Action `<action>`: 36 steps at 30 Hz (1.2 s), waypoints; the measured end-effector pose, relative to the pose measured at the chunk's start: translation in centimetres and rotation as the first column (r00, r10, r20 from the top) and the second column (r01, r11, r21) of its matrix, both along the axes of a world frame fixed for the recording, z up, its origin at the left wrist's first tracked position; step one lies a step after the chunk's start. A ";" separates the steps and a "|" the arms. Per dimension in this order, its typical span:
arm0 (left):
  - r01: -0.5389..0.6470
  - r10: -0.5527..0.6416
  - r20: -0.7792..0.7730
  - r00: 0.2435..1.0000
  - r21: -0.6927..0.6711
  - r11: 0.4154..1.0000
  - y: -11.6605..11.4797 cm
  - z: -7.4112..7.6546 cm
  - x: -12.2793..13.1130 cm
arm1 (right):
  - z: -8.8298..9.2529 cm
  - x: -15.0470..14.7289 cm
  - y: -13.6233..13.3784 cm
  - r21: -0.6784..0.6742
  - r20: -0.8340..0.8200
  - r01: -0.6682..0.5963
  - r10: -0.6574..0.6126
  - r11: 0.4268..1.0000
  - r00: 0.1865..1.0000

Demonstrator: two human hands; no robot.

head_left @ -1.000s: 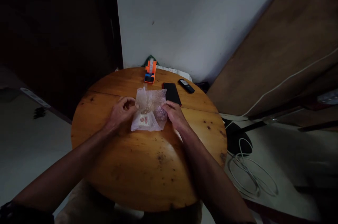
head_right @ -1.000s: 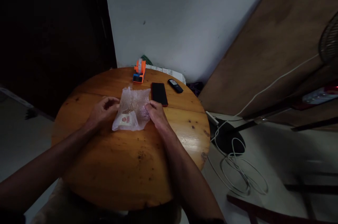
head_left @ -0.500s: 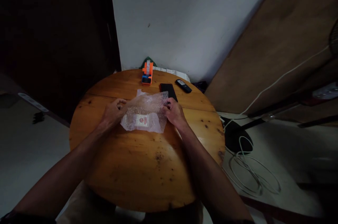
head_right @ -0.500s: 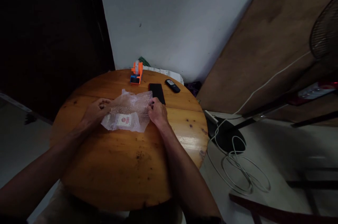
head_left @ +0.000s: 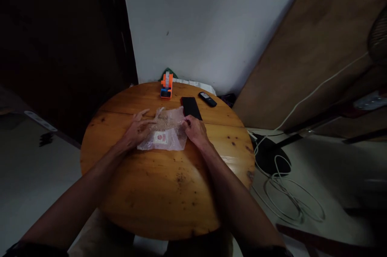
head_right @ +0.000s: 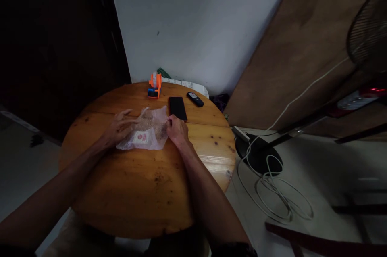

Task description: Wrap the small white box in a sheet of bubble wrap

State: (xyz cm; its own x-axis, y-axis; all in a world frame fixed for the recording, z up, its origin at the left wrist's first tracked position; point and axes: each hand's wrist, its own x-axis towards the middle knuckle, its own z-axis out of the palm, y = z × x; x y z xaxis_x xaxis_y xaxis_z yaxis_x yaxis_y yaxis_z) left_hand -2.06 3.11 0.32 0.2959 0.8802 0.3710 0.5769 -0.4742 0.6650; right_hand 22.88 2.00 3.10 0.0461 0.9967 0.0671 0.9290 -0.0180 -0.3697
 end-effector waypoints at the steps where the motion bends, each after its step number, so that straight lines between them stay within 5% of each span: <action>1: 0.034 -0.034 -0.023 0.999 -0.008 0.999 0.1 -0.1 0.0 | 0.0 -0.1 0.0 0.000 0.009 0.002 -0.002 1.000 1.000; 6: 0.098 -0.098 0.002 0.995 -0.048 0.994 0.8 -0.8 -0.5 | 0.2 -0.3 -0.3 -0.003 0.066 0.013 -0.013 1.000 0.998; 15: -0.233 0.241 0.030 0.970 -0.164 0.959 1.9 -2.5 -1.0 | 0.5 0.0 -0.1 -0.036 0.117 0.054 -0.050 0.998 0.992; 29: -0.089 0.091 0.086 0.992 -0.021 0.996 0.4 0.1 -1.4 | 0.4 -0.1 -0.6 -0.052 0.136 0.005 0.002 0.999 0.991; 36: -0.142 0.145 0.048 0.988 -0.067 0.988 1.0 -0.1 -1.8 | 0.4 0.3 -0.3 -0.042 0.146 0.067 -0.060 0.997 0.988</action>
State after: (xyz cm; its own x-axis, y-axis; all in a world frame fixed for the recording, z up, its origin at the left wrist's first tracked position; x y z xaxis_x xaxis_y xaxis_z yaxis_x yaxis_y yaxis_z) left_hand -3.89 4.09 0.25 0.1463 0.9342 0.3254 0.5992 -0.3454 0.7222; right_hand 23.19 1.68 3.49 0.1026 0.9942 0.0312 0.9689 -0.0928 -0.2294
